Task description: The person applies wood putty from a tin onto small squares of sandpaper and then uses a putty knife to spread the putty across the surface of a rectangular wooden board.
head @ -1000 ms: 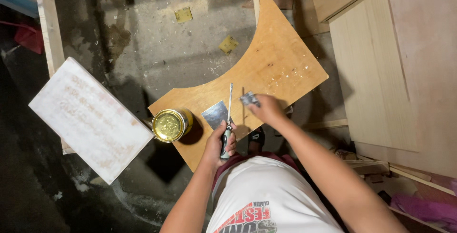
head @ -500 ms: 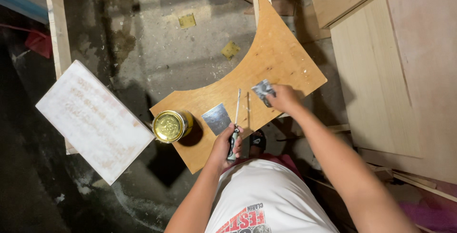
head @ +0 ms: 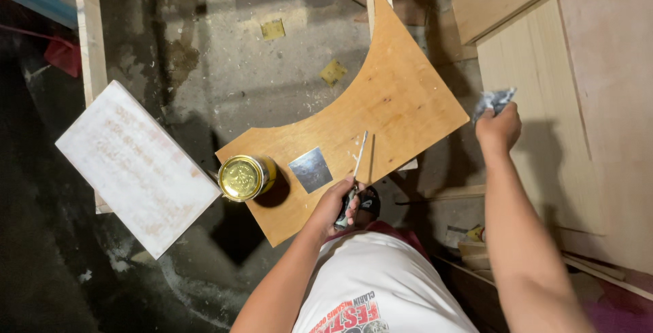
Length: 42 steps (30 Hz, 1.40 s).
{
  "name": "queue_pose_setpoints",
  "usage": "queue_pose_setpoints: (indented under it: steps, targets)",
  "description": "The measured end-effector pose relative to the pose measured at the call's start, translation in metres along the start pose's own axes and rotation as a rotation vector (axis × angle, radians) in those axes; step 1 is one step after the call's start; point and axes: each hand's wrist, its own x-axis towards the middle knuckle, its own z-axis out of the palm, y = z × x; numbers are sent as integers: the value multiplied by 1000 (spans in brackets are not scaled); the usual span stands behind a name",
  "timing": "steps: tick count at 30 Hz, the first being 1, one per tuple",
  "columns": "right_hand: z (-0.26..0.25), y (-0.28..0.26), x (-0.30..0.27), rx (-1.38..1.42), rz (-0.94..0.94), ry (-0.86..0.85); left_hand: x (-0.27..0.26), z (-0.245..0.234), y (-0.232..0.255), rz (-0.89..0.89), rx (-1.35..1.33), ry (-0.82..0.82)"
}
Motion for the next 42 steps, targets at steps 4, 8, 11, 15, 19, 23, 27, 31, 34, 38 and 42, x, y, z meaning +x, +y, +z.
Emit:
queue_pose_setpoints:
  steps: [4,8,11,15,19,23,27,31,34,38,42]
  targets:
    - [-9,-75,-65,538,91,-331,32,-3,-10,-26,17,-43]
    - [40,-54,-91,754,117,-631,42,-4,-22,-120,44,-32]
    - [20,-75,-87,873,111,-678,54,-5,-16,-111,67,-35]
    - [68,-37,-71,625,127,-554,53,-6,-32,-46,194,15]
    - [11,-85,-133,181,-186,-425,47,2,-46,25,348,48]
    - [-10,-117,-216,-149,-947,-331,59,7,-46,129,493,62]
    - [-13,-136,-220,-123,-1086,-169,58,13,-47,96,437,68]
    - [20,-131,-214,-63,-951,-236,45,18,-34,65,354,66]
    - [23,-127,-214,-152,-1113,-223,57,6,-38,43,266,29]
    - [34,-122,-199,-106,-953,-197,44,15,-33,6,221,15]
    - [22,-117,-208,-185,-1060,-234,52,6,-38,23,402,60]
